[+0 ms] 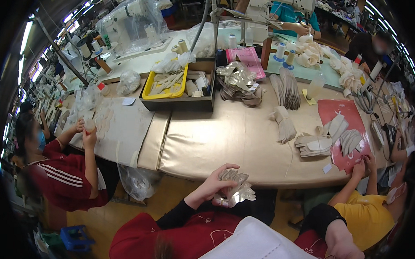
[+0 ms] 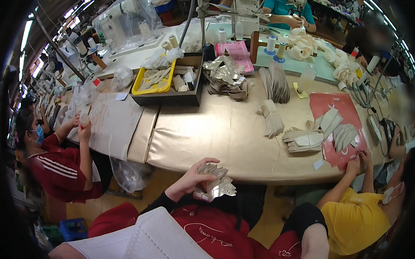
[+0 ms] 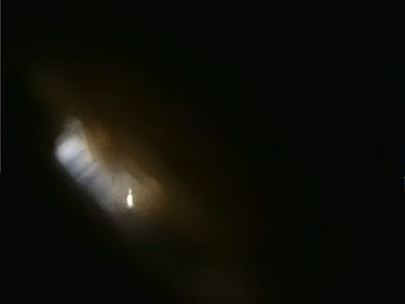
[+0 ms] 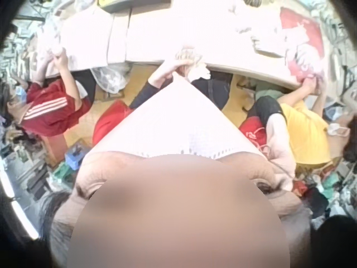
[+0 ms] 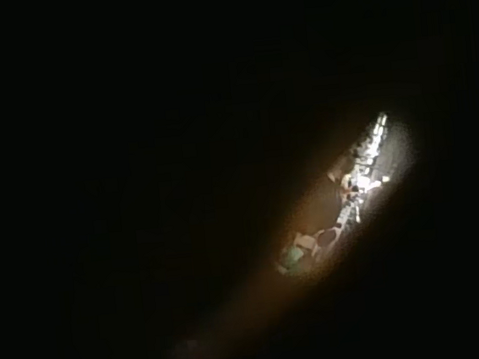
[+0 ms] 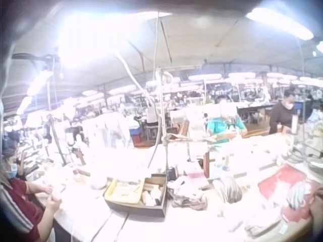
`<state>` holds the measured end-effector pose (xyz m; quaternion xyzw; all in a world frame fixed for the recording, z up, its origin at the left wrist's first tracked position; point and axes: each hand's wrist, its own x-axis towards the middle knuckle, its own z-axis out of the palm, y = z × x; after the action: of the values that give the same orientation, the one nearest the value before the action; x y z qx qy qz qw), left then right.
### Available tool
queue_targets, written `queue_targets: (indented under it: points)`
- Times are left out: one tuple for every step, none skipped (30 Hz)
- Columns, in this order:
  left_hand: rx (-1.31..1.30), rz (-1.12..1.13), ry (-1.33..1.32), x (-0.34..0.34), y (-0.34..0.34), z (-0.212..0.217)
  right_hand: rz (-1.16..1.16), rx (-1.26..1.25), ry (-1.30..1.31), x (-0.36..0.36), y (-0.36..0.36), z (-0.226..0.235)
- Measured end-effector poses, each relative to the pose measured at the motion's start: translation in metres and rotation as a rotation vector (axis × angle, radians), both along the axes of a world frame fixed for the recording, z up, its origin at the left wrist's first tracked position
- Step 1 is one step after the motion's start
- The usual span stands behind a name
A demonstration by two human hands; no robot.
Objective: The person uses a red utility knife to trim the edges of a stack of small white fabric pieces. They hold the stack in one hand and carefully cut along the edges, then place the trimmed pieces on the table.
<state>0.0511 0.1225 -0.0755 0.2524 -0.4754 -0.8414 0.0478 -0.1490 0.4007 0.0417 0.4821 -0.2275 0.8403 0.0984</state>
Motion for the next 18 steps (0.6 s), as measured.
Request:
queue_targets:
  points:
    - [-0.02,0.008,0.005,0.0,0.001,-0.002,-0.008,0.008,-0.011,-0.001,-0.001,-0.002]
    - [-0.038,0.018,0.023,-0.001,0.001,-0.004,-0.018,0.012,-0.027,-0.003,-0.001,-0.005]
    - [-0.054,0.031,0.044,-0.003,0.002,-0.007,-0.027,0.022,-0.043,-0.005,-0.002,-0.008]
    - [-0.071,0.014,0.025,-0.003,0.002,-0.008,-0.033,0.031,-0.055,-0.007,-0.002,-0.011]
    - [-0.047,0.012,0.034,-0.005,0.002,-0.01,-0.04,0.039,-0.068,-0.009,-0.002,-0.013]
    - [-0.031,0.01,0.039,-0.006,0.003,-0.011,-0.045,0.05,-0.078,-0.011,-0.002,-0.016]
    - [-0.029,0.012,0.034,-0.008,0.003,-0.011,-0.052,0.06,-0.09,-0.012,-0.001,-0.018]
    - [-0.014,0.0,0.033,-0.009,0.003,-0.011,-0.062,0.066,-0.101,-0.015,-0.001,-0.021]
    - [-0.011,-0.008,0.028,-0.011,0.003,-0.01,-0.071,0.073,-0.112,-0.016,0.0,-0.023]
    - [-0.01,-0.016,0.021,-0.013,0.002,-0.009,-0.079,0.078,-0.123,-0.018,0.0,-0.025]
    - [-0.015,-0.029,0.004,-0.014,0.001,-0.008,-0.085,0.081,-0.134,-0.019,0.0,-0.026]
    - [-0.018,-0.042,-0.015,-0.015,0.0,-0.007,-0.092,0.086,-0.143,-0.021,0.0,-0.028]
    - [-0.008,-0.051,-0.023,-0.016,0.0,-0.006,-0.093,0.091,-0.152,-0.023,-0.001,-0.03]
    - [-0.018,-0.048,-0.01,-0.018,0.001,-0.006,-0.096,0.098,-0.158,-0.025,-0.001,-0.031]
    - [-0.016,-0.041,0.011,-0.02,0.002,-0.007,-0.095,0.107,-0.164,-0.026,-0.001,-0.033]
    - [-0.016,-0.03,0.031,-0.021,0.004,-0.008,-0.093,0.118,-0.166,-0.027,-0.002,-0.035]
    - [0.005,-0.012,0.057,-0.023,0.006,-0.009,-0.094,0.125,-0.172,-0.029,-0.002,-0.036]
    - [0.018,0.006,0.077,-0.025,0.007,-0.009,-0.094,0.134,-0.179,-0.03,-0.003,-0.038]
